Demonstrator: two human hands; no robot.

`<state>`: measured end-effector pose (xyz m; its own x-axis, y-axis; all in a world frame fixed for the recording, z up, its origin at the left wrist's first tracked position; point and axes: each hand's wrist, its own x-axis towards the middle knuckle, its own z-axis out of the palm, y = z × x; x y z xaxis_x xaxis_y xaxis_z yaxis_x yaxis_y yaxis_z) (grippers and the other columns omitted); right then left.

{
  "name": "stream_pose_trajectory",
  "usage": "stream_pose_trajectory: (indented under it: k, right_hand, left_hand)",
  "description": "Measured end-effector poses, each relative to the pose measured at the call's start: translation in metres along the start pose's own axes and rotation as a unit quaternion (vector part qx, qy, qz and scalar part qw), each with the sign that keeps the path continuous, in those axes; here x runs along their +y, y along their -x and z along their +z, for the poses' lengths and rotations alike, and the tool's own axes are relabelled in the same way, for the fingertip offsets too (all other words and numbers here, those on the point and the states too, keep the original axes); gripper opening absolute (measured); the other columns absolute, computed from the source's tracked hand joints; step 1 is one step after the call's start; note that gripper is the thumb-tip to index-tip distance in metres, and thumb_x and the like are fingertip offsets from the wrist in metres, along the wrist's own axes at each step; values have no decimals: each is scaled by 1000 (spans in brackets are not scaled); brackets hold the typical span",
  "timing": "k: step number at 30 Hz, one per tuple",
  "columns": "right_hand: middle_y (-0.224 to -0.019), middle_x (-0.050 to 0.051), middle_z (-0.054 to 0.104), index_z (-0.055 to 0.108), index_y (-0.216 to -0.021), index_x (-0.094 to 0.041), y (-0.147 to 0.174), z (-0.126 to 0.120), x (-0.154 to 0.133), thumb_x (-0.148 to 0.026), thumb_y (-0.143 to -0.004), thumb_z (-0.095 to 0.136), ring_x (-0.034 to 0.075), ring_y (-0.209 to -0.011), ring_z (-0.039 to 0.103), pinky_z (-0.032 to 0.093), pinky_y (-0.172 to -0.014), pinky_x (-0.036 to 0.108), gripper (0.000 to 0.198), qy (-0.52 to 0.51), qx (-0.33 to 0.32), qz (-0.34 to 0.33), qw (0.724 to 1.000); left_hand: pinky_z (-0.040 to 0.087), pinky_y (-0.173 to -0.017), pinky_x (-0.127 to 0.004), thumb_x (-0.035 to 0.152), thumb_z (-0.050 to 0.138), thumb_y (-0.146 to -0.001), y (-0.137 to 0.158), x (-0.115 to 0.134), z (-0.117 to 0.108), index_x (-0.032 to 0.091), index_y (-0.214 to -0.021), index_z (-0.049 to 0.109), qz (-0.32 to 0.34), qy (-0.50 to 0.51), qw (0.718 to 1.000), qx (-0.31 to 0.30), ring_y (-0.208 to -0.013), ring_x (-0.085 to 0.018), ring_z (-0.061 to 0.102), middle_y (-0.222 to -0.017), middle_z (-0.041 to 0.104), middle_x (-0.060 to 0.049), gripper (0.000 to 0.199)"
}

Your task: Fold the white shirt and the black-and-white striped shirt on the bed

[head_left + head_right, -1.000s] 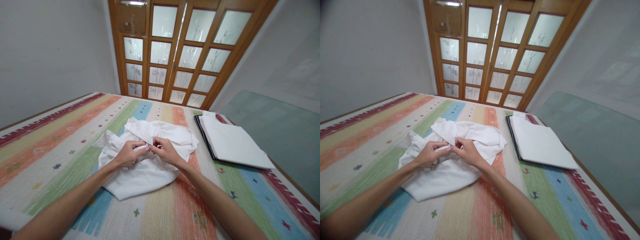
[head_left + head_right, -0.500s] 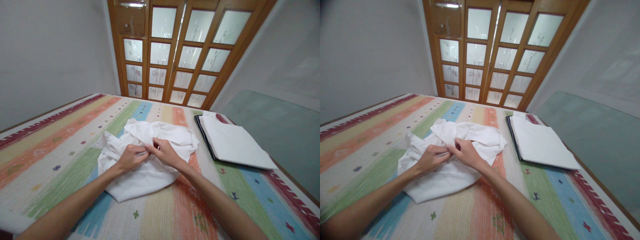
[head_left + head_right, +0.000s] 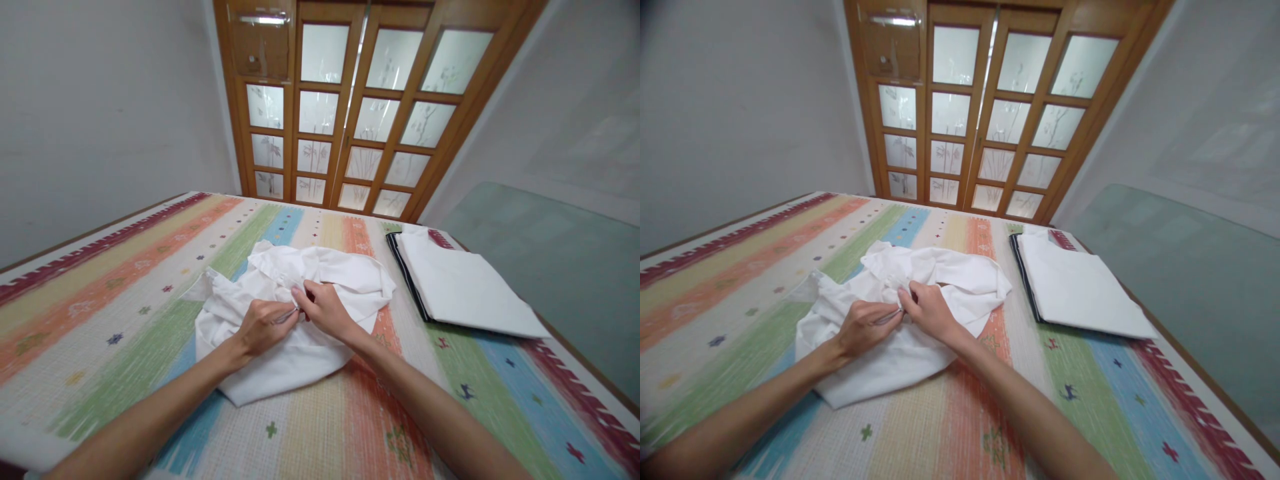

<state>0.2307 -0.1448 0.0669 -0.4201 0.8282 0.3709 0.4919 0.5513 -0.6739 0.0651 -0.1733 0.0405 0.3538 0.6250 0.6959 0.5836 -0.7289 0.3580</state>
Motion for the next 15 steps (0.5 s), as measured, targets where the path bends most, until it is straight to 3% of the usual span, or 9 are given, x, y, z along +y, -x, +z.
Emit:
stream_pose_trajectory:
  k: [7, 15]
  right_hand:
    - [-47, -3, 48, 38, -57, -22, -1, 7, 8, -40, -91, 47, 13, -49, 48, 32, -54, 24, 40, -59, -5, 21, 998]
    - [-49, -8, 44, 41, -68, -22, -5, 3, 16, -53, -83, 56, 9, -44, 42, 33, -45, 21, 38, -245, -86, 134, 956]
  left_hand:
    - [35, -44, -21, 17, 48, -88, -2, 0, -3, 18, -57, 56, 60, -61, 996, -16, -41, -9, 50, -49, 58, 2, 33]
    - [45, -56, -19, 25, 59, -87, -10, 3, -11, 15, -76, 68, -38, 72, 995, -58, -55, -10, 62, -67, 70, -1, 17]
